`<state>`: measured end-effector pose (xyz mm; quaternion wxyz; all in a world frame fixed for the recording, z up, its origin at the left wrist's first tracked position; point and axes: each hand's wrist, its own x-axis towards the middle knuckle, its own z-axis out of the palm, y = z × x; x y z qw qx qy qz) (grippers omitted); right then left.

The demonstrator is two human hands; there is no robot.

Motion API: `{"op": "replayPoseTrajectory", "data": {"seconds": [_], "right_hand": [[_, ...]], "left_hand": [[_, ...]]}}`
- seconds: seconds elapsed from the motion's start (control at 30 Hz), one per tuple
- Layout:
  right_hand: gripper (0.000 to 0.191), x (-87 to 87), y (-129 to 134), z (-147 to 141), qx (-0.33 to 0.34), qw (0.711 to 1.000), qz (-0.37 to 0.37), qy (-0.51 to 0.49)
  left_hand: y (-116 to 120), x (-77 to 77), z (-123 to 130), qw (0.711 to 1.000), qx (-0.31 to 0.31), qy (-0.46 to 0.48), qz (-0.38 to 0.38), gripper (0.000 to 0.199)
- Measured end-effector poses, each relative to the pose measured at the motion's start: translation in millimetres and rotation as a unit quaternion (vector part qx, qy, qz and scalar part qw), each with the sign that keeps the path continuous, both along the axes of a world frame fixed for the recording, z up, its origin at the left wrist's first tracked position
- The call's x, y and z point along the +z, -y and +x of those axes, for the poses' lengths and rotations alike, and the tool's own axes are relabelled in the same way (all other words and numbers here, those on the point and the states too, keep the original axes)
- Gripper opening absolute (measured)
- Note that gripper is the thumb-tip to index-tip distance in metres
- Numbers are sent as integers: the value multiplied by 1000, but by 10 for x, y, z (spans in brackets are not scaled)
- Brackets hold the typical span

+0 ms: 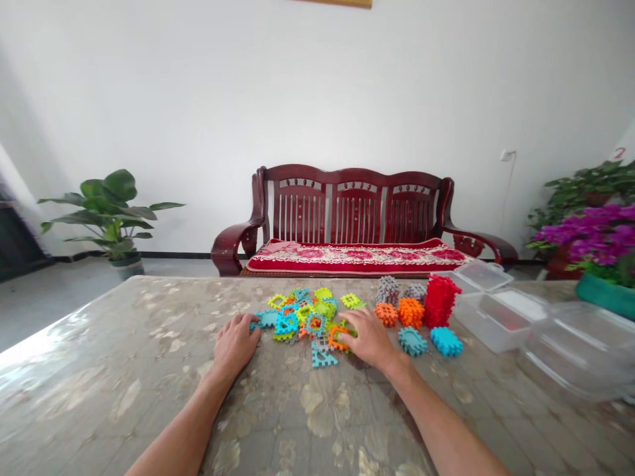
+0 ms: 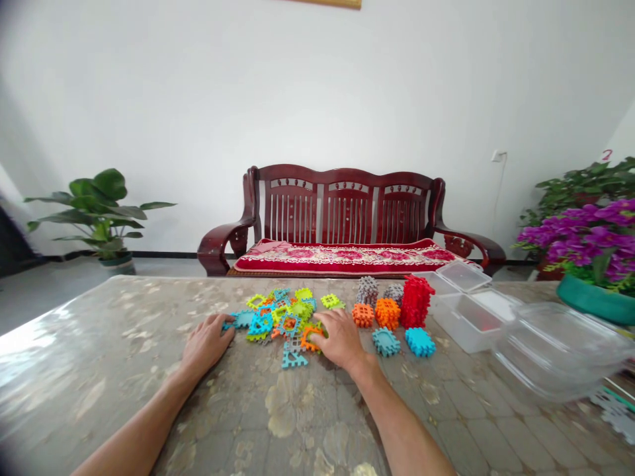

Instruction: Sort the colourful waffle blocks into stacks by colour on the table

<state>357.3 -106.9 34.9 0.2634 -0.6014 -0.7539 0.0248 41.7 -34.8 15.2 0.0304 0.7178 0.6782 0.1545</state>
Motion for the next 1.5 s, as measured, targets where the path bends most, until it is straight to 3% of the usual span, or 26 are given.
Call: {"op": "replayPoseTrajectory", "data": {"seconds": [0.3, 0.57, 0.83, 0.93, 1.03, 1.27, 1.37, 1.5], "right_hand": [[54, 31, 139, 69, 40, 999, -29, -4], [47, 26, 155, 33, 14, 999, -34, 28], [40, -16, 167, -1, -9, 999, 14, 41], [39, 33, 122, 91, -63, 996, 65, 17], [37, 133, 75, 322, -163, 981, 108, -16], [40, 316, 186, 937, -377, 922, 89, -13], [39, 333, 252, 1033, -416, 907, 64, 37], [35, 318, 276, 1066, -420, 901, 45, 94]], "left_hand": [[14, 3, 7, 1000, 5, 0, 13, 36], [25, 39, 15, 1000, 4, -9, 4, 37], [2, 27, -1, 1000, 3, -12, 1, 37], [-6, 27, -5, 1000, 1, -14, 1, 37], [-13, 20, -8, 1000, 2, -12, 3, 38], [-26, -10, -14, 1000, 1, -9, 10, 37], [-26, -4, -14, 1000, 1, -12, -1, 38], [-23, 3, -16, 1000, -2, -14, 2, 38]]}}
